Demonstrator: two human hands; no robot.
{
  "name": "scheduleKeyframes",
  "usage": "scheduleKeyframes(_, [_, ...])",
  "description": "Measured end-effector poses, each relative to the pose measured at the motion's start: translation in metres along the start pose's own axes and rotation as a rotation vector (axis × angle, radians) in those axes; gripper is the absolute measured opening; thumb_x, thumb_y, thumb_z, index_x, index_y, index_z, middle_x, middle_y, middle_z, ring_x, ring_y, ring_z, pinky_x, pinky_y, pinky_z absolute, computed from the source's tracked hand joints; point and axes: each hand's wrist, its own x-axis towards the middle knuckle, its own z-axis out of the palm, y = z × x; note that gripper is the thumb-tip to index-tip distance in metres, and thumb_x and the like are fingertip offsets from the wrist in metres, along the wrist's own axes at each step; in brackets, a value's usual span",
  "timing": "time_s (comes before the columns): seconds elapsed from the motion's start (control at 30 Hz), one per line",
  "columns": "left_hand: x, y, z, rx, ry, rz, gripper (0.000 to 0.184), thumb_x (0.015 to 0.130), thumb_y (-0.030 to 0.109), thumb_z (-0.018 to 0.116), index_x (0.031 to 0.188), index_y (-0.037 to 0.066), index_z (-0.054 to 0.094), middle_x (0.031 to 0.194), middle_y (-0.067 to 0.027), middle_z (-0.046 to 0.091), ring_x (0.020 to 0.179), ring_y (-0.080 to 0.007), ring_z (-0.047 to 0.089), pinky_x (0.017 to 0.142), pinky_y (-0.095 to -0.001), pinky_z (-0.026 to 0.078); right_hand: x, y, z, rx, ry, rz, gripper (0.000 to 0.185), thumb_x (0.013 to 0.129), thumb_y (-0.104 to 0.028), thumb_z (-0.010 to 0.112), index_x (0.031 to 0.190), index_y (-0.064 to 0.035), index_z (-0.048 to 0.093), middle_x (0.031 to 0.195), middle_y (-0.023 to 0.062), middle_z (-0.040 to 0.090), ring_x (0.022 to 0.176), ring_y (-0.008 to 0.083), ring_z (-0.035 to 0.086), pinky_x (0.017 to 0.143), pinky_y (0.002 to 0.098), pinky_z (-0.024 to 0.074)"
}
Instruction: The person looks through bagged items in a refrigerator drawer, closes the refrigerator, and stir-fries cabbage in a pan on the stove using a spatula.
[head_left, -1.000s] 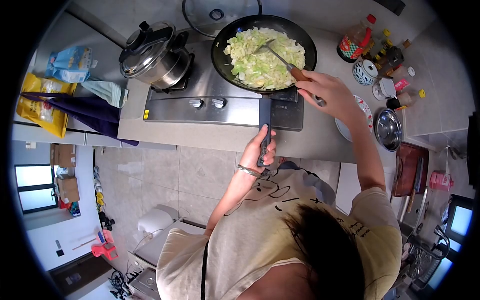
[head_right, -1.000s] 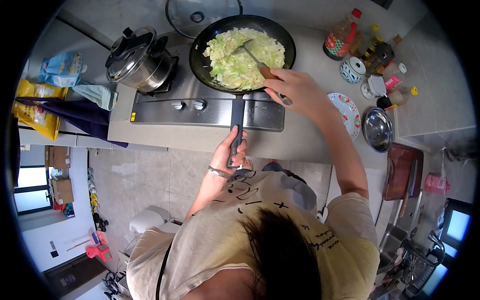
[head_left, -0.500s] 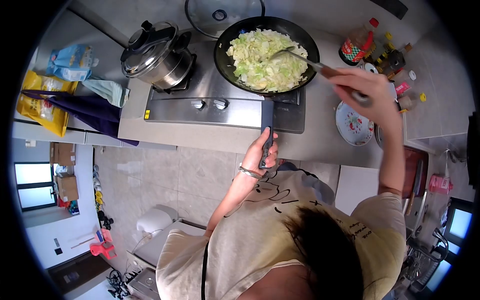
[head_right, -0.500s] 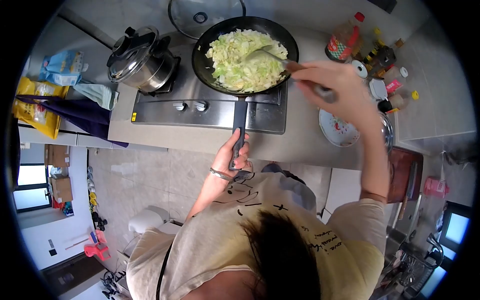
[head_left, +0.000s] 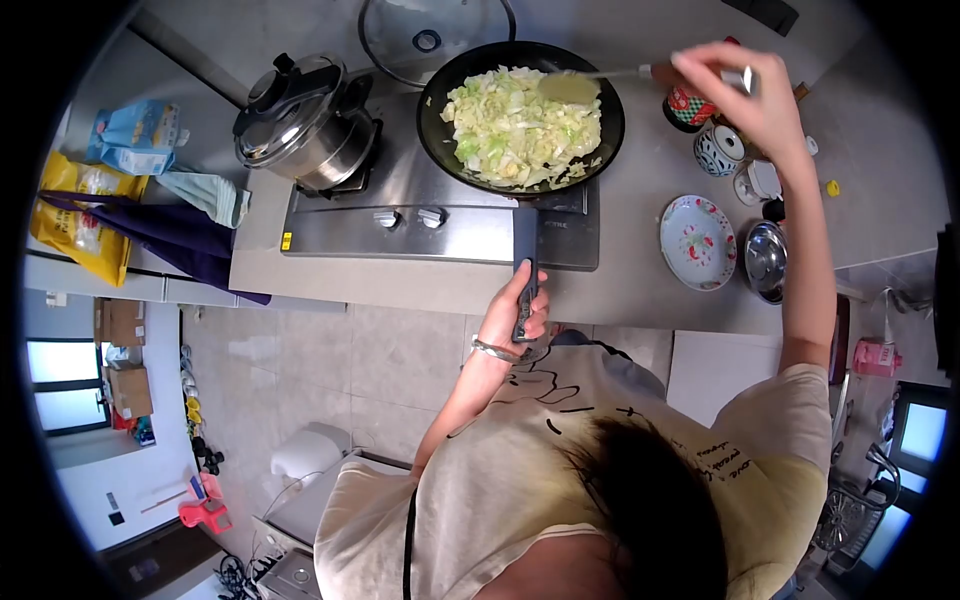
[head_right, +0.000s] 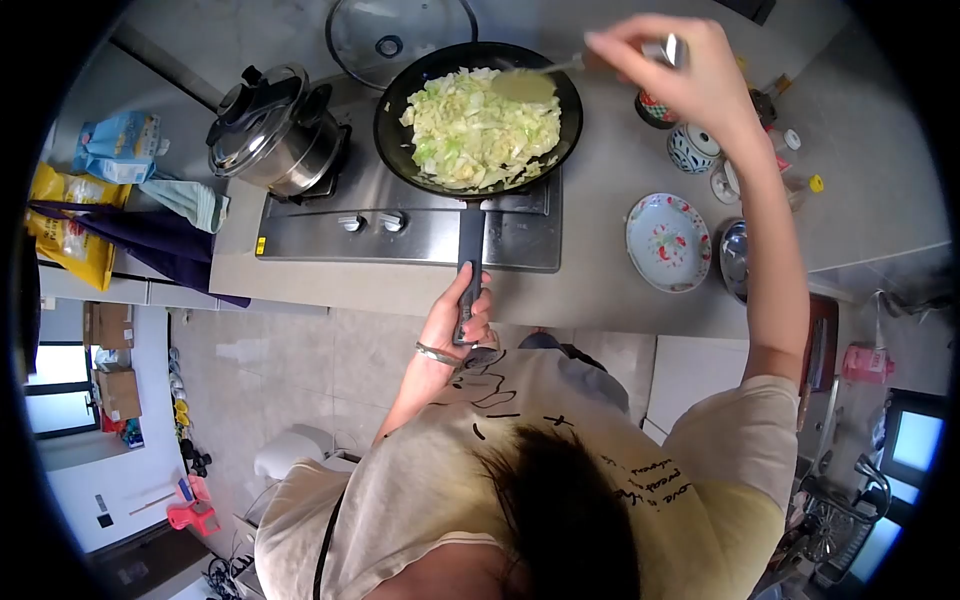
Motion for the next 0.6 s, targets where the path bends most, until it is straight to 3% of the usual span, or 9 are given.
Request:
scheduleKeyframes(0.03, [0.0, 0.0, 0.0, 0.004, 0.003, -0.001, 0.031, 0.094, 0.043, 0.042, 0.095, 0.013, 0.05, 0.058, 0.0029, 0.042, 0.034, -0.0063, 0.028, 0.037, -0.0225, 0.026, 0.011, -0.001, -0.002, -0.012, -0.087, 0.137, 0.028, 0.083, -0.028, 0.063, 0.086, -0.0006, 0.069, 0.071, 0.0049, 0.066, 0.063, 0.0077, 0.06, 0.061, 0.0197, 0.0466])
scheduleKeyframes(0.1, [0.0, 0.0, 0.0, 0.014, 0.009, -0.002, 0.031, 0.094, 0.043, 0.042, 0.096, 0.013, 0.049, 0.058, 0.0029, 0.042, 0.034, -0.0063, 0.028, 0.037, -0.0227, 0.027, 0.029, -0.005, 0.013, -0.042, 0.052, 0.356, 0.034, 0.083, -0.035, 0.063, 0.084, -0.0012, 0.069, 0.069, 0.0041, 0.066, 0.06, 0.0101, 0.063, 0.059, 0.0199, 0.0484])
scheduleKeyframes(0.2, [0.003, 0.0, -0.004, 0.019, -0.004, -0.005, 0.031, 0.094, 0.043, 0.042, 0.096, 0.013, 0.05, 0.058, 0.0027, 0.043, 0.034, -0.0062, 0.029, 0.037, -0.0227, 0.028, 0.056, -0.016, 0.013, -0.224, 0.035, 0.376, 0.049, 0.083, -0.038, 0.055, 0.057, 0.0031, 0.062, 0.052, 0.0108, 0.061, 0.045, 0.0193, 0.059, 0.049, 0.0279, 0.0499])
scheduleKeyframes(0.3, [0.001, 0.0, -0.001, 0.025, 0.003, 0.021, 0.031, 0.094, 0.043, 0.042, 0.096, 0.013, 0.05, 0.058, 0.0023, 0.043, 0.034, -0.0061, 0.029, 0.036, -0.0225, 0.028, 0.071, 0.005, 0.022, -0.113, 0.112, 0.556, 0.044, 0.083, -0.035, 0.06, 0.067, 0.0055, 0.065, 0.055, 0.011, 0.063, 0.045, 0.0156, 0.059, 0.048, 0.0242, 0.0491])
scheduleKeyframes(0.4, [0.002, 0.0, -0.004, 0.008, -0.025, 0.014, 0.031, 0.094, 0.042, 0.042, 0.096, 0.012, 0.05, 0.058, 0.0016, 0.043, 0.034, -0.0061, 0.029, 0.035, -0.022, 0.028, 0.052, 0.124, 0.042, 0.215, 0.062, 0.694, 0.039, 0.082, -0.034, 0.063, 0.088, 0.004, 0.064, 0.072, 0.0099, 0.066, 0.06, 0.0163, 0.066, 0.055, 0.0227, 0.0531])
scheduleKeyframes(0.47, [0.001, 0.001, -0.002, 0.013, -0.002, 0.018, 0.031, 0.094, 0.041, 0.042, 0.096, 0.012, 0.05, 0.058, 0.0014, 0.042, 0.034, -0.0061, 0.029, 0.035, -0.0218, 0.027, 0.022, 0.175, 0.069, 0.632, 0.362, 0.847, 0.035, 0.081, -0.025, 0.064, 0.094, 0.0064, 0.059, 0.07, 0.0135, 0.064, 0.06, 0.0211, 0.066, 0.045, 0.0243, 0.0475])
scheduleKeyframes(0.5, [0.0, 0.001, -0.001, 0.015, 0.011, 0.019, 0.031, 0.094, 0.041, 0.042, 0.096, 0.011, 0.05, 0.058, 0.0013, 0.042, 0.034, -0.0061, 0.029, 0.035, -0.0217, 0.027, 0.006, 0.193, 0.075, 0.782, 0.324, 0.79, 0.039, 0.082, -0.022, 0.061, 0.099, 0.0117, 0.05, 0.077, 0.021, 0.064, 0.061, 0.0282, 0.067, 0.041, 0.0273, 0.0513])
scheduleKeyframes(0.53, [0.0, 0.001, -0.001, 0.004, 0.011, 0.024, 0.031, 0.093, 0.041, 0.044, 0.096, 0.011, 0.05, 0.058, 0.0006, 0.043, 0.035, -0.0066, 0.031, 0.034, -0.0215, 0.026, -0.006, 0.196, 0.083, 0.811, 0.342, 0.928, 0.035, 0.082, -0.019, 0.059, 0.097, 0.0115, 0.051, 0.081, 0.0212, 0.064, 0.06, 0.0281, 0.067, 0.045, 0.0277, 0.0533])
scheduleKeyframes(0.6, [0.0, 0.001, -0.002, -0.016, 0.011, 0.025, 0.031, 0.092, 0.041, 0.048, 0.096, 0.01, 0.05, 0.058, -0.0006, 0.043, 0.036, -0.0076, 0.034, 0.033, -0.021, 0.024, -0.023, 0.178, 0.088, 0.896, 0.333, 0.964, 0.032, 0.083, -0.018, 0.058, 0.097, 0.0104, 0.054, 0.083, 0.0199, 0.064, 0.064, 0.0264, 0.067, 0.048, 0.0262, 0.0523])
